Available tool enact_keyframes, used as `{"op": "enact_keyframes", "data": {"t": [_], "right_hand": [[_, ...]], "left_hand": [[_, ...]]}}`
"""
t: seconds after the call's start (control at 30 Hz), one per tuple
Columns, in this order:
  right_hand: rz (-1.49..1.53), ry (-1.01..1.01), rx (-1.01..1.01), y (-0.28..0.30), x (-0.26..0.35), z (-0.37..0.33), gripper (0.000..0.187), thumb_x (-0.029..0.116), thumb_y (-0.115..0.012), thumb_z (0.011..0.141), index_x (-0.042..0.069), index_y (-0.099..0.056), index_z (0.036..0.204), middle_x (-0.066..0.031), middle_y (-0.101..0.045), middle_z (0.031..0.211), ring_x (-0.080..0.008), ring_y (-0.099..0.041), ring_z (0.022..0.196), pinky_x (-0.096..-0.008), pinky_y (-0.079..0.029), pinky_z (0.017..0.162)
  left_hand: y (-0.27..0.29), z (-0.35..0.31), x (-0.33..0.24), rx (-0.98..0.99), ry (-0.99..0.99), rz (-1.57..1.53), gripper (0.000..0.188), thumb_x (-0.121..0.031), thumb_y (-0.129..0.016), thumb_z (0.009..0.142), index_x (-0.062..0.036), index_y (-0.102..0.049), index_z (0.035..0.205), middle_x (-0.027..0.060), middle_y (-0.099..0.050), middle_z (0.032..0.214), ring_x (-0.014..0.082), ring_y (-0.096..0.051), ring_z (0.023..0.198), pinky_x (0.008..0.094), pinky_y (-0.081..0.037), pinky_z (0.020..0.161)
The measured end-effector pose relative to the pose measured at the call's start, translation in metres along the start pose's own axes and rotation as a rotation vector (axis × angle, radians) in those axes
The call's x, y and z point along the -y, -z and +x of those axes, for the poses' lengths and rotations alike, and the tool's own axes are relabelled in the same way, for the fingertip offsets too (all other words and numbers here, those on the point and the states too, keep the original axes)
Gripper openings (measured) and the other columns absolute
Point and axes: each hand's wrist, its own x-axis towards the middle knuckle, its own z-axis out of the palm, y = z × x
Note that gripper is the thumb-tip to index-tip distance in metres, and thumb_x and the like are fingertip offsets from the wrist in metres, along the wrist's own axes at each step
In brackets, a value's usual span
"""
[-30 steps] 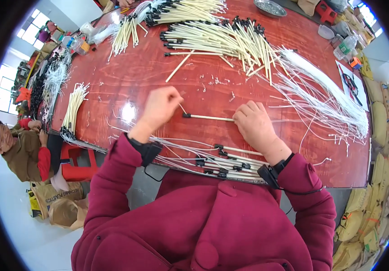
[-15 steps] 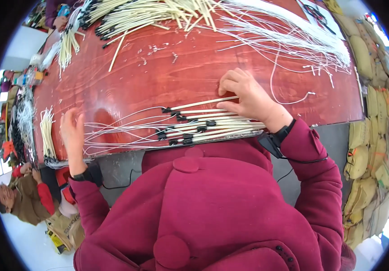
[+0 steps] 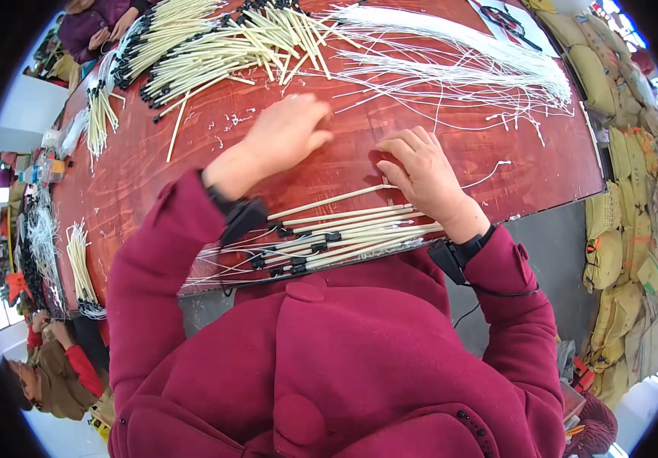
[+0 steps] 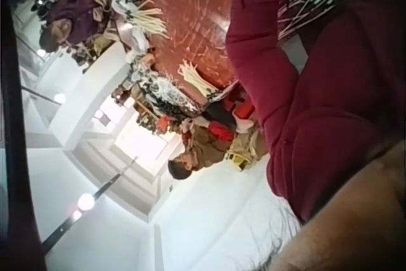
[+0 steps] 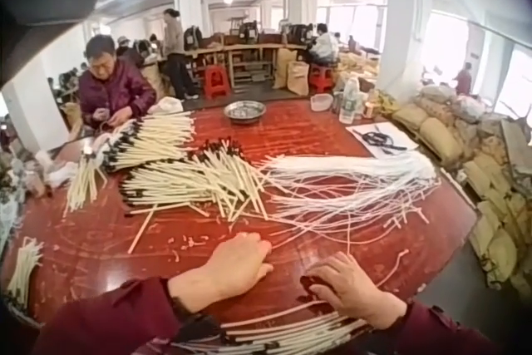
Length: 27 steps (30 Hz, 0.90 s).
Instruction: Assembling, checking, and bundling arrow shafts on a manufacturing production floor.
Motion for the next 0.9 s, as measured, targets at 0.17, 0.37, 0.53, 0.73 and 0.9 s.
{"op": "enact_keyframes", "data": {"t": [0.17,0.37,0.53,0.73,0.9], "right_hand": [[-0.024,-0.015,-0.050,0.006,0.002,0.003,0.026,0.009,-0.069,0.090,0.003,-0.067,0.116,-0.0115,-0.067,0.113,-0.0310,-0.060,0.104,-0.0411,-0.045,0.096],[-0.024,-0.023,-0.059,0.004,-0.003,-0.001,0.028,0.010,-0.069,0.090,0.003,-0.067,0.118,-0.0119,-0.067,0.114,-0.0314,-0.060,0.105,-0.0417,-0.045,0.096],[-0.046,0.002,-0.060,0.003,0.000,0.002,0.037,0.011,-0.069,0.091,0.002,-0.065,0.127,-0.0130,-0.066,0.120,-0.0322,-0.059,0.108,-0.0426,-0.045,0.098],[-0.095,0.069,-0.002,-0.009,0.011,0.025,0.051,0.013,-0.068,0.092,0.002,-0.057,0.140,-0.0152,-0.061,0.135,-0.0342,-0.055,0.116,-0.0434,-0.044,0.103],[-0.169,0.112,0.068,-0.022,0.018,0.046,0.059,0.019,-0.068,0.093,0.000,-0.051,0.146,-0.0154,-0.052,0.147,-0.0358,-0.051,0.123,-0.0450,-0.041,0.109]], "left_hand": [[-0.043,0.049,-0.008,-0.048,0.188,0.051,0.014,-0.013,-0.063,0.090,-0.0002,-0.064,0.096,0.0202,-0.068,0.102,0.0381,-0.068,0.096,0.0484,-0.057,0.082],[-0.035,0.003,-0.005,-0.088,0.090,0.038,0.011,-0.007,-0.056,0.090,0.0009,-0.060,0.097,0.0202,-0.068,0.096,0.0410,-0.068,0.091,0.0486,-0.057,0.077],[0.012,-0.092,0.003,0.001,0.125,-0.214,0.008,-0.006,-0.053,0.092,0.0010,-0.052,0.094,0.0232,-0.064,0.080,0.0475,-0.063,0.084,0.0549,-0.049,0.070],[0.026,-0.166,0.026,0.053,0.357,-0.207,0.010,-0.005,-0.060,0.092,-0.0003,-0.052,0.098,0.0217,-0.064,0.086,0.0453,-0.062,0.086,0.0502,-0.048,0.073],[0.029,-0.179,0.030,0.025,0.348,-0.212,0.010,-0.004,-0.060,0.092,-0.0002,-0.052,0.097,0.0215,-0.064,0.086,0.0449,-0.063,0.086,0.0502,-0.048,0.073]]}}
